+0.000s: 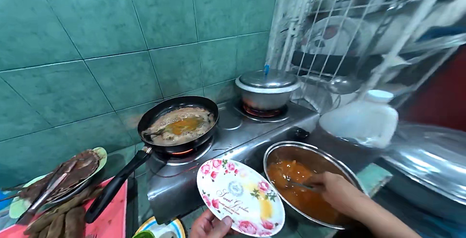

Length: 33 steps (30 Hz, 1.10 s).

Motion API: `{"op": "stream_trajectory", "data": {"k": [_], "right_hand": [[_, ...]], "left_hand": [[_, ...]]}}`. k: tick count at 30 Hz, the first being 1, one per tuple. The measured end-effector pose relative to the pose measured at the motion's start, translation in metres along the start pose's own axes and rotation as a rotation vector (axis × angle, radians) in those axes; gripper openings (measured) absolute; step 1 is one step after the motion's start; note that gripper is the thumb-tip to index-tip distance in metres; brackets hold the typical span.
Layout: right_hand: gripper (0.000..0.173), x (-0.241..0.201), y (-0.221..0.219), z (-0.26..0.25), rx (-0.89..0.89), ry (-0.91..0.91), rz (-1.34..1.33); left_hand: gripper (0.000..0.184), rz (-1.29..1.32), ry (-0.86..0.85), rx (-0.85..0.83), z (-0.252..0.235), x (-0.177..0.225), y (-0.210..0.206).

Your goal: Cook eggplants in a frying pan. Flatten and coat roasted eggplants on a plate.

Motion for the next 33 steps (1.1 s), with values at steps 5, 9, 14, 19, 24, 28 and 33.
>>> {"op": "stream_trajectory", "data": {"k": [5, 9, 14, 19, 24, 28, 33], "right_hand": [[0.024, 0.013, 0.014, 0.007, 0.116, 0.137, -0.211], [0.022, 0.009, 0.036, 0.024, 0.198, 0.211, -0.241], [0.023, -0.005, 0.059, 0.050, 0.258, 0.325, -0.194], [0.026, -0.024, 0.064, 0.072, 0.345, 0.421, -0.098], [0.029, -0.029, 0.063, 0.081, 0.510, 0.480, -0.044], [0.029, -0.011, 0.066, 0.067, 0.567, 0.396, -0.035], [0.025, 0.005, 0.038, 0.023, 0.245, -0.020, 0.114]], "left_hand": [[0.016, -0.007, 0.020, 0.001, -0.005, -0.006, -0.006], [0.015, 0.007, 0.034, -0.007, -0.009, -0.008, -0.013], [0.016, 0.023, 0.068, -0.011, -0.015, -0.012, -0.027], [0.017, 0.059, 0.101, -0.014, -0.018, -0.016, -0.037], [0.015, 0.088, 0.116, -0.018, -0.021, -0.020, -0.038], [0.015, 0.097, 0.107, -0.021, -0.020, -0.022, -0.036], [0.014, 0.077, 0.056, -0.005, -0.014, -0.018, -0.026]]}}
Point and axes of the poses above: each hand's wrist, its own z-axis away from the middle knuckle, its own y-axis out of the back of the hand, x = y × z, the point moved 6 cm from there along -z, towards the middle knuckle, and after that the axes turned 2 degrees about y, right-handed, at the moved point
